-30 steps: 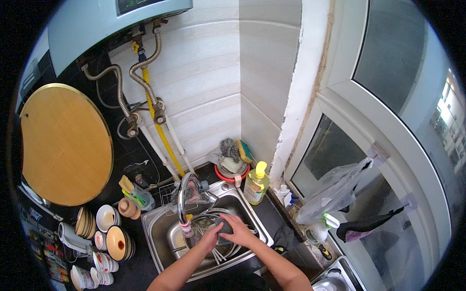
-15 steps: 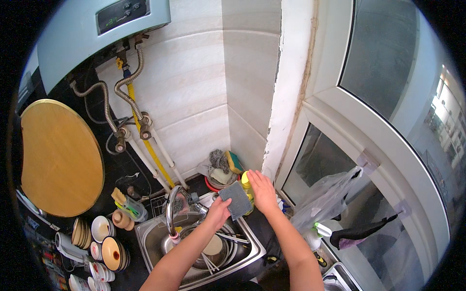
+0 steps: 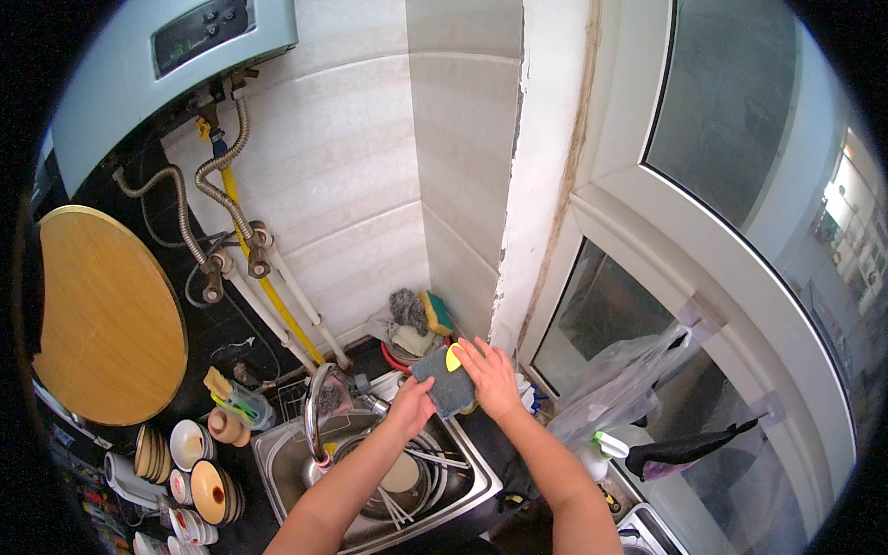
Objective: The person washes a stack of dirty dishes in a kitchen sink using a sponge and running water. They scrub and rinse bowls, plates, and chopsticks one by one, placing the cleaned items into a metal strainer in the sink.
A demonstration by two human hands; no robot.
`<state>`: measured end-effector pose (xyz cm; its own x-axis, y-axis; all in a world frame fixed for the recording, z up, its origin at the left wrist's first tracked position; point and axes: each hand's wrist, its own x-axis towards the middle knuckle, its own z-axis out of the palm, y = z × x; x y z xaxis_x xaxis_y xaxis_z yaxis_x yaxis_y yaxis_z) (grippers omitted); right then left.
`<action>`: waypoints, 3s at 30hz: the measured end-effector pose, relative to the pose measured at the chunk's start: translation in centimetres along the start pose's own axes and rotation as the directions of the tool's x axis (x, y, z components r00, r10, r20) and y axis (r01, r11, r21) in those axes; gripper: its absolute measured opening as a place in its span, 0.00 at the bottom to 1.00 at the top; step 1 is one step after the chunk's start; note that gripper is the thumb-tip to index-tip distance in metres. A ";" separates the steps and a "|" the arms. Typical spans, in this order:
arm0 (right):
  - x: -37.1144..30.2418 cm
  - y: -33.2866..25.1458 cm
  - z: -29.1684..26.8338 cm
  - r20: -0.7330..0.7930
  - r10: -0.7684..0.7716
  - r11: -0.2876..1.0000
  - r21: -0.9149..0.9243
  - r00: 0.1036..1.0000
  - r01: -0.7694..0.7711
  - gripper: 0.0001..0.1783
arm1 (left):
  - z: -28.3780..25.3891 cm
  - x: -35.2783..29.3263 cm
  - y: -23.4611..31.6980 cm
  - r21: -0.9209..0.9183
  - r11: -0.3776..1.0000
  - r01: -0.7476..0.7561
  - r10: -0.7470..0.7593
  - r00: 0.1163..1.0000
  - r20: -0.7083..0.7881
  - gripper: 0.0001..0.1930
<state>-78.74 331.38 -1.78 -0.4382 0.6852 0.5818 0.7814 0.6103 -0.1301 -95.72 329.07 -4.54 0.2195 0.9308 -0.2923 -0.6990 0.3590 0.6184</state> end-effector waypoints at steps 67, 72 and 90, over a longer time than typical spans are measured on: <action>-17.1 -14.0 9.1 0.824 0.351 -0.100 0.506 0.445 -0.857 0.17 | -15.5 -13.7 -10.6 0.361 0.931 -0.051 0.111 0.983 -0.148 0.18; -18.9 -15.6 13.6 0.502 0.613 0.192 0.654 0.610 -0.731 0.16 | -18.5 -20.8 -6.2 0.941 -0.319 0.112 0.578 0.810 0.100 0.35; -23.2 -15.4 18.8 0.500 0.553 0.460 0.484 0.666 -0.745 0.17 | -31.0 -20.0 -8.6 0.956 0.294 -0.002 0.674 0.709 -0.206 0.19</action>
<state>-88.89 313.54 -28.37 -0.0821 0.9929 -0.0859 0.4710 -0.0373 -0.8813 -115.19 305.26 -26.59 -0.4560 0.8880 0.0595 0.4445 0.1693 0.8796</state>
